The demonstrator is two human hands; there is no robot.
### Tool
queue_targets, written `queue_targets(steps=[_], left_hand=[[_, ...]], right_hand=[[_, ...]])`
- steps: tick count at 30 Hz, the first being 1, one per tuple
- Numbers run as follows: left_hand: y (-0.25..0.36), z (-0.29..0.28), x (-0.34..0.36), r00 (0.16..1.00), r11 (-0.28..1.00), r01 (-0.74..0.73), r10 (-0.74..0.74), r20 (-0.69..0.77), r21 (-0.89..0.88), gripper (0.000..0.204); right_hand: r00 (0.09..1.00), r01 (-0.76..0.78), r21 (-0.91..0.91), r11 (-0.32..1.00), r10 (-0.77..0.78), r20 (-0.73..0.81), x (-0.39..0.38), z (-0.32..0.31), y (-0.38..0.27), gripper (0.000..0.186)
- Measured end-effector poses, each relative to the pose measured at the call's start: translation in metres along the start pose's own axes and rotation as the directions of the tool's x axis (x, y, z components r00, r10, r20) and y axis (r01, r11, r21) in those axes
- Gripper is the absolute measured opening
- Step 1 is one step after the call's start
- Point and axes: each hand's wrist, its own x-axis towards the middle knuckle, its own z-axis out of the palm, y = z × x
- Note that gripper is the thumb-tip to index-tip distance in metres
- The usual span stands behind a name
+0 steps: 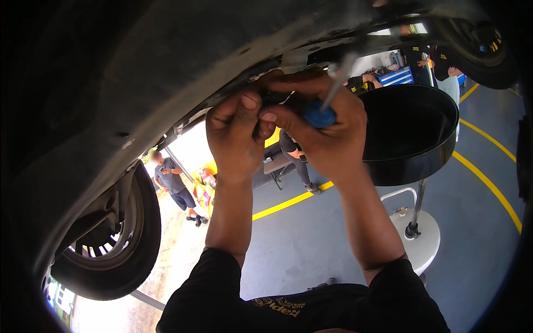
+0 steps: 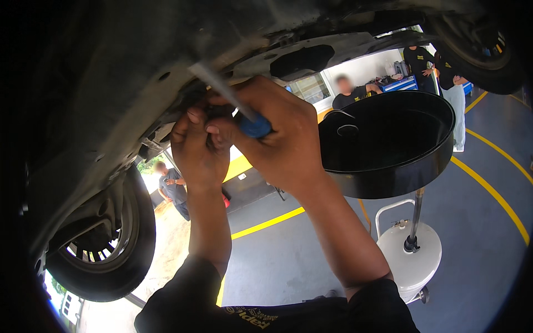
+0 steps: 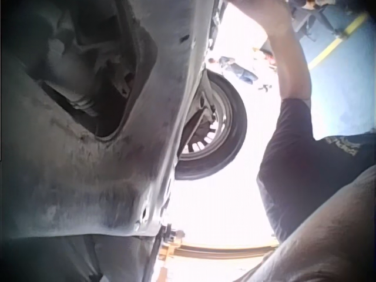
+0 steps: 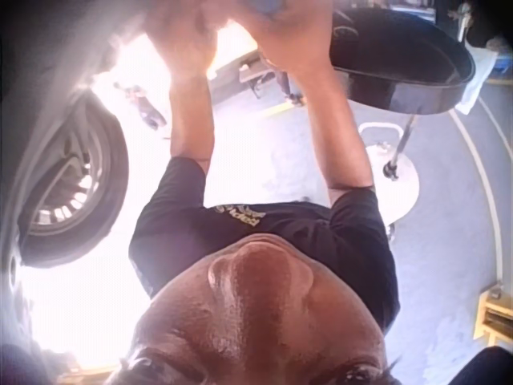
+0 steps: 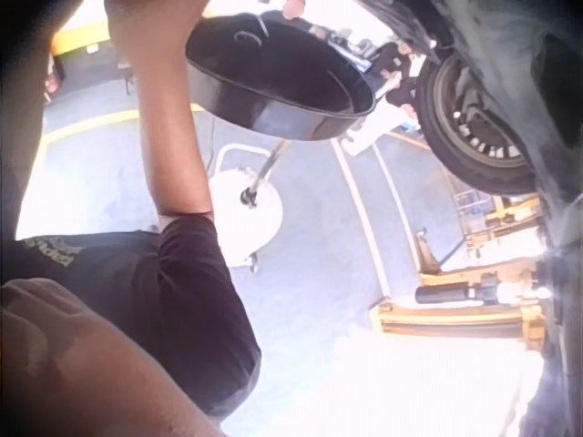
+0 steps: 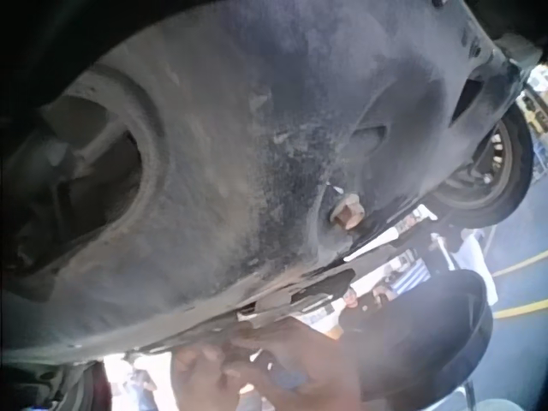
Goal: The person works under a raised vehicle, using a screwdriver to loosen and remove fasteners from the undercarriage. They reposition a drain pan and continue removing fasteners from different areas of the vehicle's underside.
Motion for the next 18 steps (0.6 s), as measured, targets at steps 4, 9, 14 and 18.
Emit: queue_targets(steps=[4,9,14,18], left_hand=[[-0.001,0.006,0.001,0.998,0.997,-0.058,0.057,0.017,0.055,0.026],[0.011,-0.003,-0.001,0.999,0.95,-0.032,0.021,0.038,0.31,0.023],[0.018,0.0,-0.001,1.0,0.88,0.025,-0.023,-0.01,0.475,0.022],[0.019,-0.001,-0.001,0.999,0.837,0.005,-0.024,0.026,0.547,0.025]], right_hand=[[0.989,-0.063,0.181,0.981,0.087,-0.122,-0.009,0.013,0.001,0.026],[0.943,-0.188,0.303,0.934,0.258,-0.212,-0.002,0.025,-0.018,0.023],[0.927,-0.192,0.337,0.922,0.283,-0.246,0.012,0.035,-0.029,0.02],[0.905,-0.266,0.353,0.897,0.359,-0.23,0.01,0.032,-0.032,0.019]])
